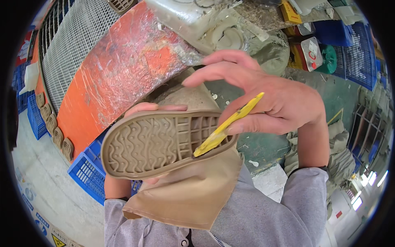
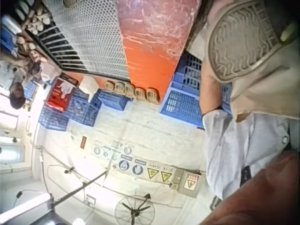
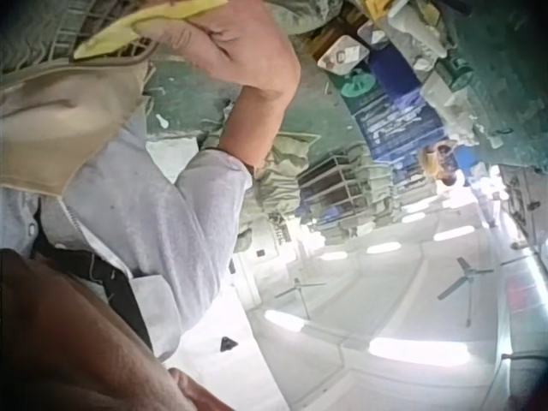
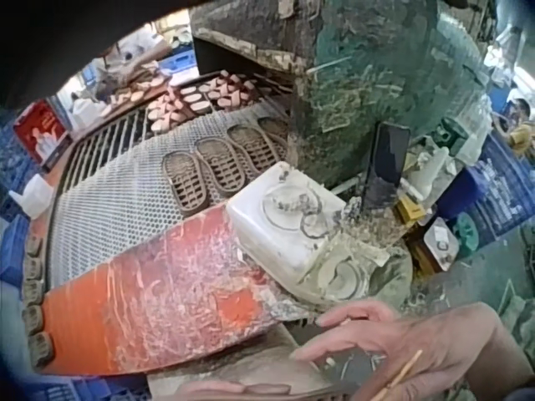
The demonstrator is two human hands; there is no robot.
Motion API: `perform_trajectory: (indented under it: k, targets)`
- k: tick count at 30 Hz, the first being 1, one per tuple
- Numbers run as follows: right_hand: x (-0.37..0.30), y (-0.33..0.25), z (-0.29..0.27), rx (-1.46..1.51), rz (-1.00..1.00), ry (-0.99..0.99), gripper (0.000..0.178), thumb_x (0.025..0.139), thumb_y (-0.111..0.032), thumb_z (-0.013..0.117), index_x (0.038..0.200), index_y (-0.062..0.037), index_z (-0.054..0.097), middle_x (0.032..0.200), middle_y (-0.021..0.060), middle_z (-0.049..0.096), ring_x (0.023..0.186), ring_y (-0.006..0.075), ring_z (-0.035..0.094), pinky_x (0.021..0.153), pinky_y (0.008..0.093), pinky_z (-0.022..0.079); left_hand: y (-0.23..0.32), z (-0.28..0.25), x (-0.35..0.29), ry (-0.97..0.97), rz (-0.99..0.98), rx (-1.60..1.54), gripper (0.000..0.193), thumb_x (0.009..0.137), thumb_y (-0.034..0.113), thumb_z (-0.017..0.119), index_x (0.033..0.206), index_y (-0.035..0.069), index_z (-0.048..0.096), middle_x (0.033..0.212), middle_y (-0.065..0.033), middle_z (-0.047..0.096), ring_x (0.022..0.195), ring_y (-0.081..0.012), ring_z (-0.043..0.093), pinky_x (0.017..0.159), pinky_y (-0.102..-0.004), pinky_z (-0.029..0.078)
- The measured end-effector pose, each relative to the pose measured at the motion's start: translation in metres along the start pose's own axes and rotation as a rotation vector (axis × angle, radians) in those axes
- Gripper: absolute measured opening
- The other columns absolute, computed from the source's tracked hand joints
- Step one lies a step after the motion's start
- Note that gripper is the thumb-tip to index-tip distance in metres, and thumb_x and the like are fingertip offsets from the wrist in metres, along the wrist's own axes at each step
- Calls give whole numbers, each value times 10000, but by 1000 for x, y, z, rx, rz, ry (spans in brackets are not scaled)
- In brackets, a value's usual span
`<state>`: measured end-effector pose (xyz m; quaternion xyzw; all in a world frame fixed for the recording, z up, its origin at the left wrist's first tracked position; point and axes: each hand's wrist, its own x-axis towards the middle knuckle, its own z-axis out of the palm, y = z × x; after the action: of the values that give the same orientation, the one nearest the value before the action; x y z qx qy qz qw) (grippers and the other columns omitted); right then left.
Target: The person applies adhesive to shoe soles by retrieving soles from a plastic crate, brushing glue across their surfaces with a handheld applicator, and placing the coated soles onto a wire mesh conveyor.
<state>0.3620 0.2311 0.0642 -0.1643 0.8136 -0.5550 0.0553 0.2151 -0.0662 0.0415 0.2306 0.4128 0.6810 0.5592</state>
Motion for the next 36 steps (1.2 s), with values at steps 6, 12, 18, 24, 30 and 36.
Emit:
perform_trajectory:
  k: [6, 12, 18, 24, 30, 36]
  targets:
    - [-40, 11, 27, 48, 404, 895, 251, 1028, -177, 582, 1016, -16, 774, 1517, 221, 509, 1337, 319, 466, 1117, 439, 354, -9, -56, -17, 622, 259, -141, 545, 1048, 330, 612, 1528, 122, 458, 1390, -187, 623, 1211, -333, 628, 1059, -520, 537]
    - [-34, 35, 39, -405, 560, 1047, 212, 1037, -130, 582, 1026, 30, 722, 1487, 179, 540, 1282, 271, 508, 1068, 386, 401, -23, -87, -18, 585, 134, -353, 535, 1113, 395, 460, 1583, 146, 409, 1508, -159, 566, 1287, -336, 630, 1038, -543, 575]
    - [-26, 38, 42, -627, 586, 962, 137, 1003, -120, 632, 986, -29, 733, 1480, 84, 571, 1316, 282, 454, 1142, 406, 334, -17, -59, -5, 487, 209, -377, 588, 1107, 412, 442, 1609, 115, 368, 1485, -188, 579, 1232, -425, 649, 979, -558, 598]
    - [-26, 16, 69, 44, 729, 1326, 220, 1036, -106, 565, 1066, 2, 755, 1561, 124, 507, 1355, 243, 478, 1159, 357, 340, -19, -52, -3, 508, 182, -555, 638, 1100, 464, 433, 1620, 103, 352, 1522, -206, 544, 1258, -451, 623, 999, -588, 571]
    - [20, -14, 117, 683, 377, 1106, 256, 1045, -115, 522, 1103, -36, 759, 1658, 192, 376, 1443, 245, 410, 1184, 386, 279, -25, -37, 1, 499, 101, -272, 552, 1116, 413, 420, 1602, 152, 407, 1523, -141, 558, 1287, -310, 618, 1085, -472, 529]
    - [82, -9, 123, 251, 220, 906, 244, 1041, -141, 535, 1111, -30, 740, 1675, 179, 337, 1495, 281, 346, 1204, 433, 219, -19, -10, 6, 496, 98, -268, 535, 1120, 401, 386, 1604, 176, 413, 1541, -120, 548, 1310, -272, 604, 1112, -448, 502]
